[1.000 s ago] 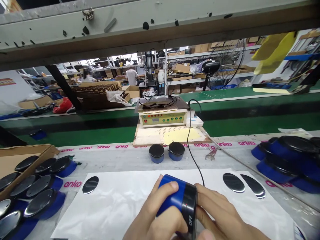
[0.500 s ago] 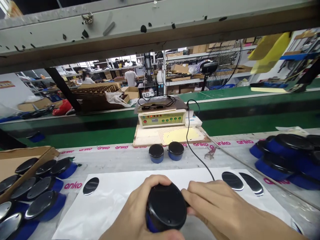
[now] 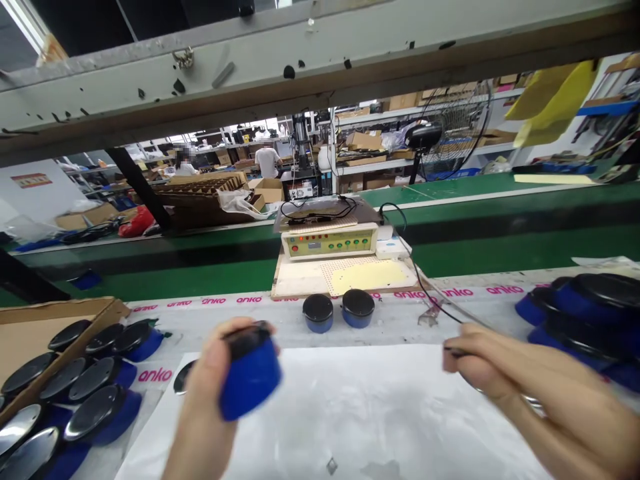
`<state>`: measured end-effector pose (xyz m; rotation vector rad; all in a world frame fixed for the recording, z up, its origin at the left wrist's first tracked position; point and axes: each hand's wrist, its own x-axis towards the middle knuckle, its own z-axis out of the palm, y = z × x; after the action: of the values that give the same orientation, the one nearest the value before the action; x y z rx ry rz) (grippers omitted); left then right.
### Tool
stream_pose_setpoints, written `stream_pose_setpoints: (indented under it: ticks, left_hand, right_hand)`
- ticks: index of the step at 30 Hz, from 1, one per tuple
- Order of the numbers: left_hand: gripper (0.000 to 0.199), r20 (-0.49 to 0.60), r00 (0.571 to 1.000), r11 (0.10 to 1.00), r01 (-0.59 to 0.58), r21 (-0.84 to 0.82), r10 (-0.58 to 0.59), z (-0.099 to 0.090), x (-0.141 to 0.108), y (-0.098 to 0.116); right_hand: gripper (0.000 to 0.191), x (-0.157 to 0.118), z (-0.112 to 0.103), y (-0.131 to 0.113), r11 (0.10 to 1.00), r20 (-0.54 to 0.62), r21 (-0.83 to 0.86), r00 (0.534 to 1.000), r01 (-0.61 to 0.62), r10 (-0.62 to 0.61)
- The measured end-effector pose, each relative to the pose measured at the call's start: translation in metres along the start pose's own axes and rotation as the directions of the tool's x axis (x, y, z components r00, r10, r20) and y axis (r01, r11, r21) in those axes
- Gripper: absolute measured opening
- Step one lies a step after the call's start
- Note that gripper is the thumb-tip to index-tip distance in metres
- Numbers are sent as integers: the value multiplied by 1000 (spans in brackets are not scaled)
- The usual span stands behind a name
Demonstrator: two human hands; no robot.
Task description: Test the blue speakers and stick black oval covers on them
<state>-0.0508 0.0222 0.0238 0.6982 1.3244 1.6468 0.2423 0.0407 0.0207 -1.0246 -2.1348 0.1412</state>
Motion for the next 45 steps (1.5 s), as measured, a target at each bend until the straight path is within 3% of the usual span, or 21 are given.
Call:
stream_pose_setpoints:
  ticks: [1,3,5,8,11,13,15,18,20,22,25,29,33,34,36,37,38,39,41,43,45]
  left_hand:
    - [54,94,996,999,-2,35,-2,6,-4,-1]
    - [56,269,963,990,-65,125,29,20,-16,-8]
    - [55,362,929,974,-142,177,70,32,-25,-15]
    - [50,448,889,969,-183,166,91,39,-29,-21]
    - [49,491,867,974,-179,141,88,36,-28,-24]
    - [50,503,862,975,-162,150,66,32,-26,-25]
    - [53,499,865,975,-157,160,57,23,-20,-25]
    - [54,428,889,935,-275,225,159,5,7,-21]
    - [53,374,899,829,-382,408,230,-6,37,-21]
    - [53,370,901,689,-417,594,226,-12,67,-27]
    - [47,452,877,592,-453,667,162,-7,99,-49]
    - [39,588,795,558,-558,614,150,9,113,-81]
    - [60,626,755,506,-623,596,192,24,127,-78]
    - [69,607,753,476,-643,600,252,34,128,-71]
    - [77,589,703,402,-712,576,399,69,119,-57]
    - [72,606,632,326,-772,546,482,94,106,-52]
    - [61,699,545,318,-838,443,464,123,88,-50]
    - [49,819,460,372,-867,331,344,155,67,-51]
    - [42,933,321,423,-877,228,162,221,21,-68]
    - [52,961,277,457,-857,239,18,278,-16,-97]
    - [55,955,280,511,-810,289,-96,316,-36,-127]
  right_hand:
    - [10,2,3,-7,989,108,91,989,-114,104]
    - [25,12,12,-25,902,363,262,901,-344,238]
    - [41,25,24,-40,755,526,425,815,-499,243]
    - [46,40,37,-47,472,646,613,746,-633,162]
    - [39,44,42,-42,332,648,691,754,-643,110]
    - [36,43,41,-37,348,611,717,785,-604,105]
    - [35,41,37,-31,418,577,704,805,-574,136]
    - [38,31,26,-17,650,556,540,807,-534,200]
    - [32,17,17,-6,818,600,333,775,-468,199]
    - [28,2,10,3,921,650,146,736,-362,187]
    - [61,-14,2,10,966,638,-17,741,-257,208]
    - [37,-18,-3,11,949,567,-52,773,-310,284]
    - [27,-25,-6,17,946,505,5,818,-323,276]
    - [23,-27,-5,19,950,485,8,832,-313,270]
    - [16,-33,0,23,958,465,22,851,-285,242]
    - [17,-35,5,24,966,470,20,855,-258,219]
    - [21,-37,11,25,978,479,1,859,-208,182]
    - [26,-39,19,25,989,486,-32,863,-143,141]
    - [32,-42,37,24,993,499,-121,864,-4,64]
    - [33,-45,54,24,980,515,-172,857,97,6]
    - [30,-50,64,26,974,528,-184,849,133,-17]
